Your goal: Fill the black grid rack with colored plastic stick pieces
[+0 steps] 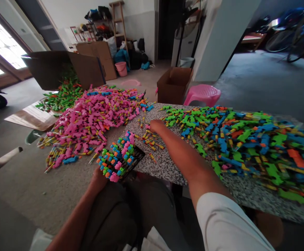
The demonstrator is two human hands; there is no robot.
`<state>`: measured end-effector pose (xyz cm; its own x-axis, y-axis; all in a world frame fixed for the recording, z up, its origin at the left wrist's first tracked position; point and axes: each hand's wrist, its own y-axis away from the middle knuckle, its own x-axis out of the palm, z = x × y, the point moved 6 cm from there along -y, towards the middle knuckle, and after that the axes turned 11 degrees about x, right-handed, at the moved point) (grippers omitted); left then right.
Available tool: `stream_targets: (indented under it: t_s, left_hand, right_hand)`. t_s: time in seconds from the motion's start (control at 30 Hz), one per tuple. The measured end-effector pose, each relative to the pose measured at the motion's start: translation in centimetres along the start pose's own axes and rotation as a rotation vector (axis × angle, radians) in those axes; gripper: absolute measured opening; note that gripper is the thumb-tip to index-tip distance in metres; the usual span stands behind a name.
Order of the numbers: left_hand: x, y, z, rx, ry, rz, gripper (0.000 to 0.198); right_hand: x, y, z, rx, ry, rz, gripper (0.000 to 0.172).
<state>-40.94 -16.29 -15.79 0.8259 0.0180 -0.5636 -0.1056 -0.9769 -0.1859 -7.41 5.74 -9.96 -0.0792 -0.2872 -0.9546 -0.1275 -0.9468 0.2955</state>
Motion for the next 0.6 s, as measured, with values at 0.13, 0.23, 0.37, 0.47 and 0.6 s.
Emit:
stream_targets:
  t_s: [0.13, 0.23, 0.37, 0.47, 0.6]
  left_hand:
    - [-3.0, 1.4, 0.4, -0.137, 0.11, -0.312, 0.038]
    - [-7.9, 2.0, -2.8, -0.102, -0.014, -0.695, 0.03]
    - [-10.8, -1.0, -15.0, 0.379, -0.229, -0.612, 0.028]
    - [-8.3, -3.0, -24.1, 0.764, -0.56, -0.242, 0.052]
    - [-5.9, -4.1, -26.5, 0.827, -0.792, -0.053, 0.05]
  right_hand:
    - [-2.5, 3.0, -0.4, -0.1, -0.089, -0.097, 0.036]
    - [-6.2, 7.9, 0.6, -0.396, -0.328, -0.191, 0.025]
    - [-10.8, 16.4, 3.2, -0.727, -0.525, -0.17, 0.024]
    - [-12.6, 21.7, 5.7, -0.871, -0.621, -0.078, 0.026]
    - [-12.3, 22.3, 7.2, -0.959, -0.769, 0.207, 0.032]
